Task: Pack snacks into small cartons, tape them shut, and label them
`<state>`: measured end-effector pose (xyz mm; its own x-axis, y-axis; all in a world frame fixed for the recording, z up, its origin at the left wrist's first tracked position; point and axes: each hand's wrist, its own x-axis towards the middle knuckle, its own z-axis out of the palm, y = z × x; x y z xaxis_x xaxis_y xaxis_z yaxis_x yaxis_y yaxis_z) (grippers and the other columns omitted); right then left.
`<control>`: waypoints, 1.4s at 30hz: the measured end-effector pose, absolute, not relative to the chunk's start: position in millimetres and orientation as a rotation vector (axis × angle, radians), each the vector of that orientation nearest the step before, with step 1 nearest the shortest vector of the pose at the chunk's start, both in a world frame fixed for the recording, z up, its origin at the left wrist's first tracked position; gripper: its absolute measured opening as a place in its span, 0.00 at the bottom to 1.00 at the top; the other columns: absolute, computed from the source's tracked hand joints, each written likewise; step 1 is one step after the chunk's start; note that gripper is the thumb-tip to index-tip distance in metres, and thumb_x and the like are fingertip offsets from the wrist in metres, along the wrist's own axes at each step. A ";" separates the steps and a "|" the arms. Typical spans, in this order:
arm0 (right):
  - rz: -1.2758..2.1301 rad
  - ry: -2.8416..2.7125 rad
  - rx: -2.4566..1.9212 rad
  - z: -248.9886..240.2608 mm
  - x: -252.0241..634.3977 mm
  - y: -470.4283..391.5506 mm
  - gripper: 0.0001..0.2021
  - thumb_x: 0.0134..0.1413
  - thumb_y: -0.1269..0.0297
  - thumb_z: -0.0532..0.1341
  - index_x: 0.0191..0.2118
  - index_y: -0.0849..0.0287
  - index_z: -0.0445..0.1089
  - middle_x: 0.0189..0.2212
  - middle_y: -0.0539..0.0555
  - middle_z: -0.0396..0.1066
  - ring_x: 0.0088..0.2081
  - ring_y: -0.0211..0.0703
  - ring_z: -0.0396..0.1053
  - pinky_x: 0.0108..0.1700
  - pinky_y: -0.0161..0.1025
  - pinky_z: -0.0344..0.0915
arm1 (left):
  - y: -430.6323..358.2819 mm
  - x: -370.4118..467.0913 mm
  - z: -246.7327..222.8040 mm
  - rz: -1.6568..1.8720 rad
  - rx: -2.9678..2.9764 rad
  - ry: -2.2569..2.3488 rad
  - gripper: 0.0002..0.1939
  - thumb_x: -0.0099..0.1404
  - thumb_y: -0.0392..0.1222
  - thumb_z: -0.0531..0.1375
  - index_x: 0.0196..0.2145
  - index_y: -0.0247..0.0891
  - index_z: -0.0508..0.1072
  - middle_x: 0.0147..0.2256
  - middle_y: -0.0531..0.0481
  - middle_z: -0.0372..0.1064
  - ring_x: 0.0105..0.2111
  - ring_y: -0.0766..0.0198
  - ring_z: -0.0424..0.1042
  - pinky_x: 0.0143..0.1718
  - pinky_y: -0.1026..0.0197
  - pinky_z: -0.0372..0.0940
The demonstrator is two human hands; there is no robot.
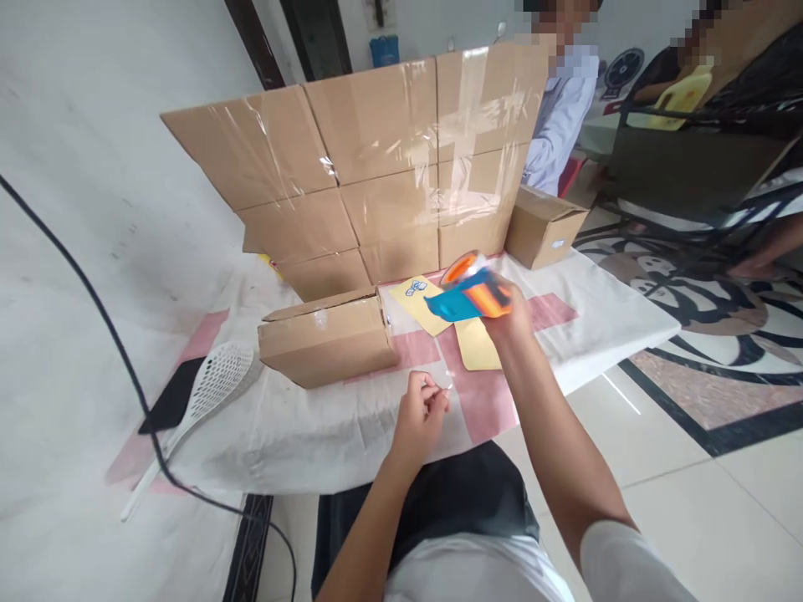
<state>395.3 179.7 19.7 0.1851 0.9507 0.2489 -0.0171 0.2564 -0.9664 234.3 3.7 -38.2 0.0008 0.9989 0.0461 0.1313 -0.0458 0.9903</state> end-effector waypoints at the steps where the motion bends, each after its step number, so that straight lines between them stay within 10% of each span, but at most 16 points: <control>1: 0.821 -1.186 -1.172 19.9 385.4 190.1 0.20 0.64 0.43 0.53 0.30 0.54 0.62 0.27 0.54 0.68 0.33 0.48 0.70 0.34 0.41 0.67 | 2.6 232.7 -40.2 1.190 1.333 1.279 0.12 0.70 0.48 0.59 0.38 0.44 0.57 0.26 0.56 0.71 0.26 0.65 0.68 0.31 0.61 0.56; 7: 0.678 -1.542 -1.556 13.5 338.6 216.9 0.09 0.60 0.65 0.64 0.29 0.60 0.69 0.31 0.61 0.73 0.39 0.54 0.73 0.45 0.46 0.66 | 7.8 201.9 -29.8 1.340 1.262 1.307 0.16 0.70 0.50 0.60 0.40 0.45 0.54 0.29 0.56 0.71 0.32 0.64 0.73 0.34 0.63 0.58; 12: 0.670 -1.754 -1.202 24.6 360.0 137.0 0.17 0.62 0.52 0.64 0.46 0.61 0.76 0.48 0.63 0.76 0.36 0.47 0.72 0.40 0.44 0.69 | -1.8 173.9 -15.9 1.437 1.226 1.341 0.15 0.71 0.48 0.59 0.40 0.45 0.53 0.28 0.57 0.69 0.32 0.65 0.71 0.33 0.63 0.59; 18: 1.235 -2.027 -0.798 42.6 338.1 66.3 0.11 0.62 0.56 0.65 0.34 0.58 0.77 0.29 0.51 0.75 0.27 0.39 0.66 0.29 0.37 0.61 | -11.3 164.9 -10.2 1.425 1.265 1.290 0.16 0.71 0.48 0.61 0.40 0.45 0.53 0.28 0.56 0.72 0.33 0.64 0.73 0.34 0.64 0.62; 25: 0.752 -2.064 -0.688 100.9 300.5 100.7 0.09 0.60 0.69 0.60 0.27 0.58 0.69 0.27 0.49 0.70 0.30 0.39 0.65 0.33 0.37 0.57 | -14.1 119.3 2.9 1.531 1.080 1.548 0.16 0.68 0.52 0.63 0.38 0.44 0.58 0.25 0.55 0.76 0.18 0.67 0.66 0.26 0.62 0.61; 32: 0.754 -2.374 -0.884 124.7 212.8 155.5 0.10 0.60 0.72 0.60 0.27 0.60 0.71 0.26 0.49 0.71 0.30 0.38 0.64 0.36 0.37 0.55 | 18.6 55.8 43.3 1.895 1.944 2.041 0.13 0.72 0.42 0.60 0.52 0.39 0.70 0.54 0.41 0.77 0.55 0.56 0.75 0.53 0.53 0.66; 40: 0.252 -2.653 -1.125 97.9 184.7 177.1 0.03 0.55 0.66 0.64 0.33 0.58 0.75 0.36 0.56 0.79 0.41 0.51 0.74 0.44 0.43 0.61 | 39.8 58.3 22.0 1.201 2.503 2.018 0.14 0.75 0.44 0.56 0.54 0.44 0.75 0.56 0.49 0.78 0.58 0.53 0.74 0.58 0.47 0.57; 42: 0.166 -2.595 -1.284 101.1 179.6 178.0 0.14 0.50 0.60 0.70 0.41 0.59 0.74 0.41 0.62 0.79 0.45 0.59 0.75 0.46 0.46 0.64 | 39.8 61.0 18.7 1.171 2.493 2.078 0.15 0.75 0.44 0.57 0.54 0.43 0.75 0.59 0.47 0.75 0.58 0.51 0.73 0.57 0.47 0.57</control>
